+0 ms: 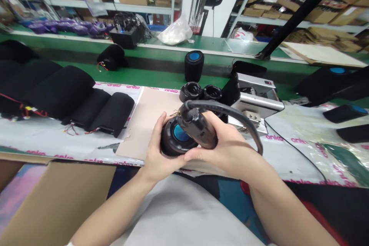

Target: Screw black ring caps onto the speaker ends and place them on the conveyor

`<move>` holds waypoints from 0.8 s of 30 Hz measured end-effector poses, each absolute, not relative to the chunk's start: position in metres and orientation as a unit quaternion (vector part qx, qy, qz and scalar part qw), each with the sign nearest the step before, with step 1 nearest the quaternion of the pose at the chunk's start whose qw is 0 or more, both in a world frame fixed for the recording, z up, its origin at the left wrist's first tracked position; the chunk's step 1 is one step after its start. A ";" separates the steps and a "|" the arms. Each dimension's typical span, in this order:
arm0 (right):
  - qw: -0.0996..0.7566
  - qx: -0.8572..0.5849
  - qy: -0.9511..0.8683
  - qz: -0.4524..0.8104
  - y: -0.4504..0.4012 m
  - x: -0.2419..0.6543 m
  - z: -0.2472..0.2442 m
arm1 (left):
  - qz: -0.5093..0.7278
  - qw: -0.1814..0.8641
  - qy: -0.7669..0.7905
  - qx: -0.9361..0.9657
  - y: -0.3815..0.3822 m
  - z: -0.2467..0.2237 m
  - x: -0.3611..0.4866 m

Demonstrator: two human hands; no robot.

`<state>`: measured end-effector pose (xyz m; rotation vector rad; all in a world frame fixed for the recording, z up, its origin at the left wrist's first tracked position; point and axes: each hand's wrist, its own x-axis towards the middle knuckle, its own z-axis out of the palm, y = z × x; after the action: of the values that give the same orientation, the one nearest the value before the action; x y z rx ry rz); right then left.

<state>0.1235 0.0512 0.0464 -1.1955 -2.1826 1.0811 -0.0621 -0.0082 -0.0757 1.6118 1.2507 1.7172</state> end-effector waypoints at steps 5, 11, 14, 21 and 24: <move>0.194 -0.434 -0.803 0.359 0.052 0.121 0.049 | 0.620 0.232 0.483 0.573 -0.014 -0.083 -0.062; 0.181 -0.445 -0.768 0.424 0.053 0.111 0.051 | 0.609 0.255 0.445 0.604 -0.014 -0.063 -0.079; 0.219 -0.428 -0.755 0.446 0.048 0.105 0.050 | 0.606 0.284 0.426 0.609 -0.011 -0.050 -0.089; 0.248 -0.376 -0.745 0.492 0.053 0.112 0.041 | 0.583 0.249 0.492 0.596 -0.010 -0.032 -0.087; 0.277 -0.388 -0.726 0.497 0.060 0.131 0.034 | 0.569 0.212 0.490 0.625 -0.008 -0.027 -0.086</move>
<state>0.1308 0.0599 0.0342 -1.0416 -1.9489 1.3340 -0.0857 -0.0084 -0.0268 1.7360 1.3623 1.5815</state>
